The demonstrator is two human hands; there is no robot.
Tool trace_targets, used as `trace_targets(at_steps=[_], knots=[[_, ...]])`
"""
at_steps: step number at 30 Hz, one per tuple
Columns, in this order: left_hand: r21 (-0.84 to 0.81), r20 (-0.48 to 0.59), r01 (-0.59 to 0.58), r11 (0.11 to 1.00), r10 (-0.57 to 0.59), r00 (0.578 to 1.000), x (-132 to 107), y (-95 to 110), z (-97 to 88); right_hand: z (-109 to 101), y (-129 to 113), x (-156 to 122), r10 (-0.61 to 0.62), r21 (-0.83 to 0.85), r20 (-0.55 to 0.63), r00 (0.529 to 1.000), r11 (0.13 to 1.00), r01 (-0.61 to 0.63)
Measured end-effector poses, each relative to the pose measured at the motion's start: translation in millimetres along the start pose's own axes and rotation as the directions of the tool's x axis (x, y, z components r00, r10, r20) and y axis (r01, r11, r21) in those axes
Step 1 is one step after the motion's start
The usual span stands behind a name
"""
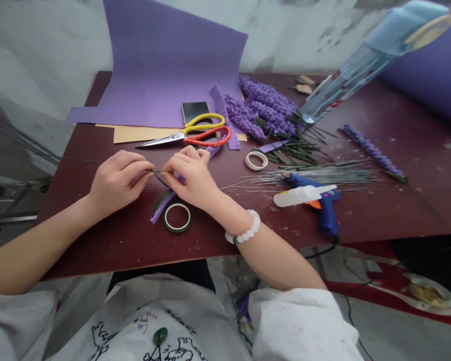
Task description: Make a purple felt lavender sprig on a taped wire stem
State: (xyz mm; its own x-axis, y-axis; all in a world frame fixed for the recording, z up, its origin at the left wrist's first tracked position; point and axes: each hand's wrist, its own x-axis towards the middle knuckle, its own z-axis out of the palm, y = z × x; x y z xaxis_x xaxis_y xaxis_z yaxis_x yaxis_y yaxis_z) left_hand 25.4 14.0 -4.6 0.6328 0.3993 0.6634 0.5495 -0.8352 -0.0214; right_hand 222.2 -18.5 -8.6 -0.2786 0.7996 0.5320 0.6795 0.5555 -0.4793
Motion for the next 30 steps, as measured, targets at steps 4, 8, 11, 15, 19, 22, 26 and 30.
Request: trace_targets(at_steps=[4,8,11,15,19,22,26,30], knots=[[-0.051,-0.035,-0.032,0.998,0.03,0.999,-0.6,-0.8,3.0,1.8,0.1,-0.6,-0.011,-0.07,-0.03,0.999,0.998,0.008],[-0.094,-0.067,-0.021,0.995,0.015,0.998,-1.8,-2.0,6.4,3.9,2.3,-1.6,-0.032,-0.066,-0.051,0.998,0.997,0.029],[-0.126,-0.048,0.004,0.992,-0.01,0.999,-1.8,-1.9,7.1,4.6,3.3,-2.1,-0.054,-0.056,-0.069,0.996,0.997,0.05],[-0.151,-0.046,0.005,0.989,-0.012,0.999,-1.2,-2.0,6.9,5.6,2.5,-2.8,-0.04,-0.062,-0.044,0.998,0.997,0.037],[-0.135,-0.053,-0.042,0.99,0.035,0.998,-1.2,-2.6,6.1,8.1,1.2,-3.9,-0.048,-0.075,0.004,0.999,0.996,0.048],[-0.096,-0.071,-0.096,0.991,0.089,0.993,-0.6,-2.7,5.1,9.2,0.6,-4.2,-0.059,-0.058,0.04,0.997,0.996,0.062],[-0.054,-0.096,-0.152,0.987,0.147,0.985,0.4,-3.2,4.5,8.4,-0.3,-3.4,-0.021,-0.012,0.097,0.995,1.0,0.023],[-0.013,-0.096,-0.176,0.984,0.174,0.98,0.7,-3.6,4.8,7.7,-0.7,-2.6,-0.014,-0.007,0.113,0.994,1.0,0.015]])
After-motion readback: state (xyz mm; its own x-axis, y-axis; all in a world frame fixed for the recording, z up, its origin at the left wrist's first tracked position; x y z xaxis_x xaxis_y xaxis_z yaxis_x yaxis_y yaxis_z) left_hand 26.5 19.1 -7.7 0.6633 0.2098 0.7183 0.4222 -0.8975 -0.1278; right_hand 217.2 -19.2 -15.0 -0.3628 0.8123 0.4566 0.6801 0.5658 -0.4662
